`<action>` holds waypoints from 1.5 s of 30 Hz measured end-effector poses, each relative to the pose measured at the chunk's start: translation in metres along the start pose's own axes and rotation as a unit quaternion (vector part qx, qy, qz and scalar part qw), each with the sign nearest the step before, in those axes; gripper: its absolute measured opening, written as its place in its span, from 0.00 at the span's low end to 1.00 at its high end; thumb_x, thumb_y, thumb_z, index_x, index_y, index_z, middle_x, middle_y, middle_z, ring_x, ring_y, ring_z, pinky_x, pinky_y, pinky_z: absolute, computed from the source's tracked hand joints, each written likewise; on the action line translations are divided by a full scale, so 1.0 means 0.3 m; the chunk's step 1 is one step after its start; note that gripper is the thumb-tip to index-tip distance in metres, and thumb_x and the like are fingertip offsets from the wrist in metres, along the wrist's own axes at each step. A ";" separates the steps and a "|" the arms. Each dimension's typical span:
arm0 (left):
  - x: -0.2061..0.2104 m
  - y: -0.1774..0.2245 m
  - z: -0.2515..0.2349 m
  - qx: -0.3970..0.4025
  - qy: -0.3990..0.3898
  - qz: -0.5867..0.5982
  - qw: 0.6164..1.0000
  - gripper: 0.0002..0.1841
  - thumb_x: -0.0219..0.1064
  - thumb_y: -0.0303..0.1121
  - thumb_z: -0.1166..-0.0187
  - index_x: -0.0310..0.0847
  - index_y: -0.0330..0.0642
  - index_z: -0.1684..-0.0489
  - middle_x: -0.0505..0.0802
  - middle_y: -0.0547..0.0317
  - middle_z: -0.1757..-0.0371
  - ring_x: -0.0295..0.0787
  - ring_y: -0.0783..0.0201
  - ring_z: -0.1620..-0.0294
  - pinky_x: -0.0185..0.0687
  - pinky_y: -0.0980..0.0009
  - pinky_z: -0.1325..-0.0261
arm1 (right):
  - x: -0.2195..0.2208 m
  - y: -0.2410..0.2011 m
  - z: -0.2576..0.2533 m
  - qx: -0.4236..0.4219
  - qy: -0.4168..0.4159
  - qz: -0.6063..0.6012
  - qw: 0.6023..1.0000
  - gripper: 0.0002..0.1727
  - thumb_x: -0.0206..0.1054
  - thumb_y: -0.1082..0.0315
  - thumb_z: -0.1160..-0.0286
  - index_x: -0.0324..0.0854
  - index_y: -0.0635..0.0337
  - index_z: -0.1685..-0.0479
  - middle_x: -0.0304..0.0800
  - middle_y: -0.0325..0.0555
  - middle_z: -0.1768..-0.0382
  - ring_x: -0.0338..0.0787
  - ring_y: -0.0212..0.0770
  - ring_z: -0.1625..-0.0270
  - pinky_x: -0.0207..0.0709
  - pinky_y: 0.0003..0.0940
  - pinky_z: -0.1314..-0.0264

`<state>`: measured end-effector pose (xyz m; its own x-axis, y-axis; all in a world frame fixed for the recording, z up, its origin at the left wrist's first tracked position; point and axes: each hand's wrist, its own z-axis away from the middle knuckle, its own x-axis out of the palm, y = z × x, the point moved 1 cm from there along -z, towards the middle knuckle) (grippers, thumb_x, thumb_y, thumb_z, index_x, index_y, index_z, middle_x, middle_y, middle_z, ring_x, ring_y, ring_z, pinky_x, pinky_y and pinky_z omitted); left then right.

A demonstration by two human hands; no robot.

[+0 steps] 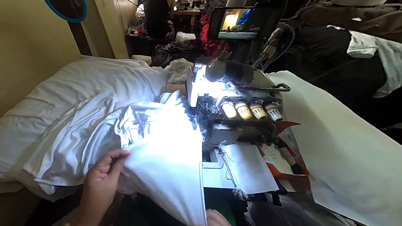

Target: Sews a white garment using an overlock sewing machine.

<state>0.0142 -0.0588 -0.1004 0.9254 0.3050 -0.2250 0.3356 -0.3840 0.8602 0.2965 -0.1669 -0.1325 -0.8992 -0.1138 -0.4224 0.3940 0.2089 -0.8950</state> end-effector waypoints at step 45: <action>0.454 0.099 -0.270 0.166 -0.180 -0.298 0.922 0.20 0.56 0.44 0.16 0.94 0.47 0.47 0.95 0.61 0.39 0.88 0.60 0.30 0.82 0.54 0.28 | -0.089 -0.060 -0.440 -0.052 0.215 0.070 0.973 0.10 0.71 0.69 0.32 0.88 0.59 0.52 0.91 0.37 0.65 0.88 0.25 0.65 0.84 0.20 0.61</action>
<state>0.1361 0.0420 -0.0684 0.5364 0.2616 -0.8024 0.7842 -0.5059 0.3593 0.2883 -0.0393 -0.0863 -0.8434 0.3350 -0.4200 0.5168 0.2925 -0.8046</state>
